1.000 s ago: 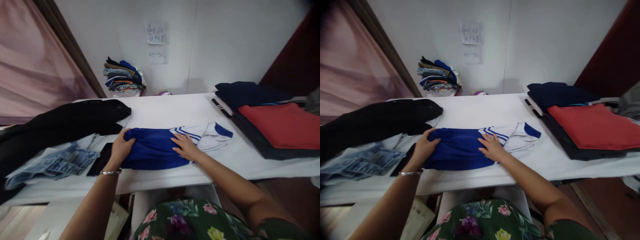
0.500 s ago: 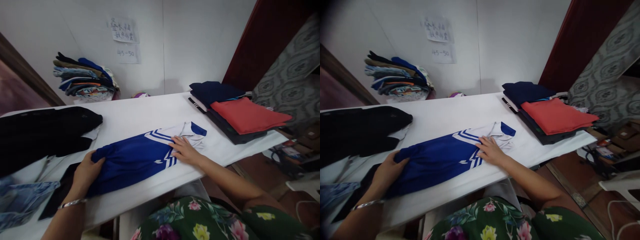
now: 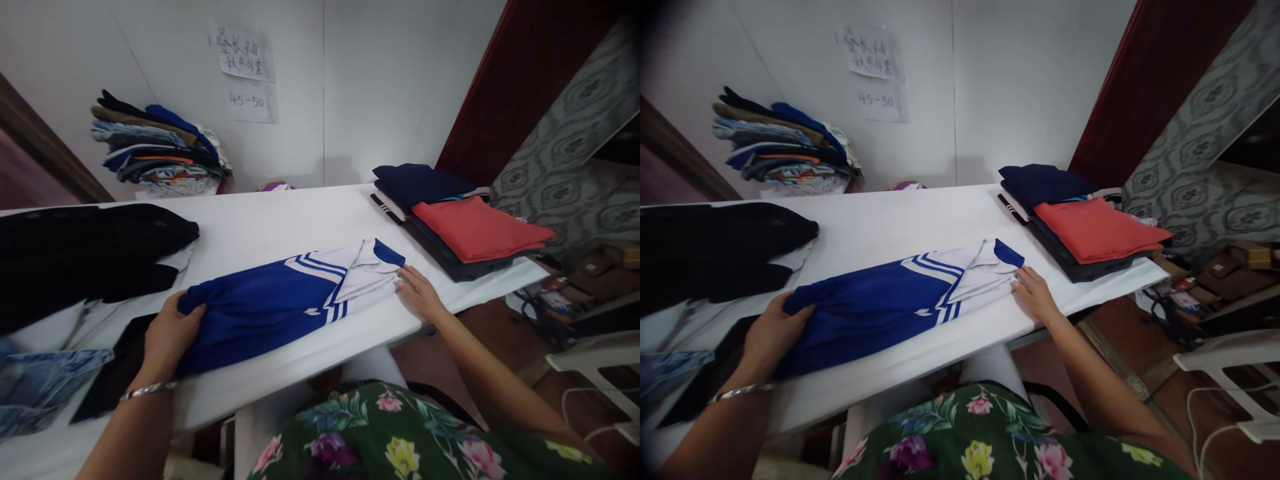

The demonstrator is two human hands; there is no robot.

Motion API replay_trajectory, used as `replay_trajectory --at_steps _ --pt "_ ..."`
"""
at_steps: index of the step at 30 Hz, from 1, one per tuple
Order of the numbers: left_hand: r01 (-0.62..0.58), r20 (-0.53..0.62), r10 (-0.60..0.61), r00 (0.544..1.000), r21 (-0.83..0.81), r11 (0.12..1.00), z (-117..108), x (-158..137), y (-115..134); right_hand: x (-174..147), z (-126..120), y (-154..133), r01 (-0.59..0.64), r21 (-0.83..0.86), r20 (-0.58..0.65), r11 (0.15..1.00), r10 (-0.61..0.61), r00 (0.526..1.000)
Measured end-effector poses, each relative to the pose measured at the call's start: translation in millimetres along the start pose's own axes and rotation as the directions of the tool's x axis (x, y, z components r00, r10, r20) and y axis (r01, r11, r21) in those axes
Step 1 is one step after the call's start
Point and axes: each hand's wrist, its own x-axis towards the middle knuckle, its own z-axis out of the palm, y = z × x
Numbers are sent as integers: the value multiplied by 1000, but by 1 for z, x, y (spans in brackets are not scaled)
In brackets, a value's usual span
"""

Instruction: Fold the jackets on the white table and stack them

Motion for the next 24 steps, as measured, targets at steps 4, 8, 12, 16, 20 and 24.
replay_trajectory --at_steps 4,8,12,16,20,24 --pt "10 39 -12 999 53 999 -3 -5 5 -1 5 -3 -57 121 -45 991 62 997" --pt "-3 24 2 1000 37 999 -4 -8 5 5 5 -8 -93 160 -46 983 101 994" --pt "-31 6 31 999 19 999 -3 -10 3 12 6 -12 -119 167 -45 979 128 991" --pt "-44 28 43 999 12 999 -4 -12 3 14 8 -11 -150 145 -74 978 162 984" --pt "-14 38 13 999 13 1000 -5 -11 3 14 7 -12 -81 90 -46 993 85 995" --pt "0 53 0 999 -11 1000 -4 -10 4 13 4 -19 -39 82 -33 996 42 999"
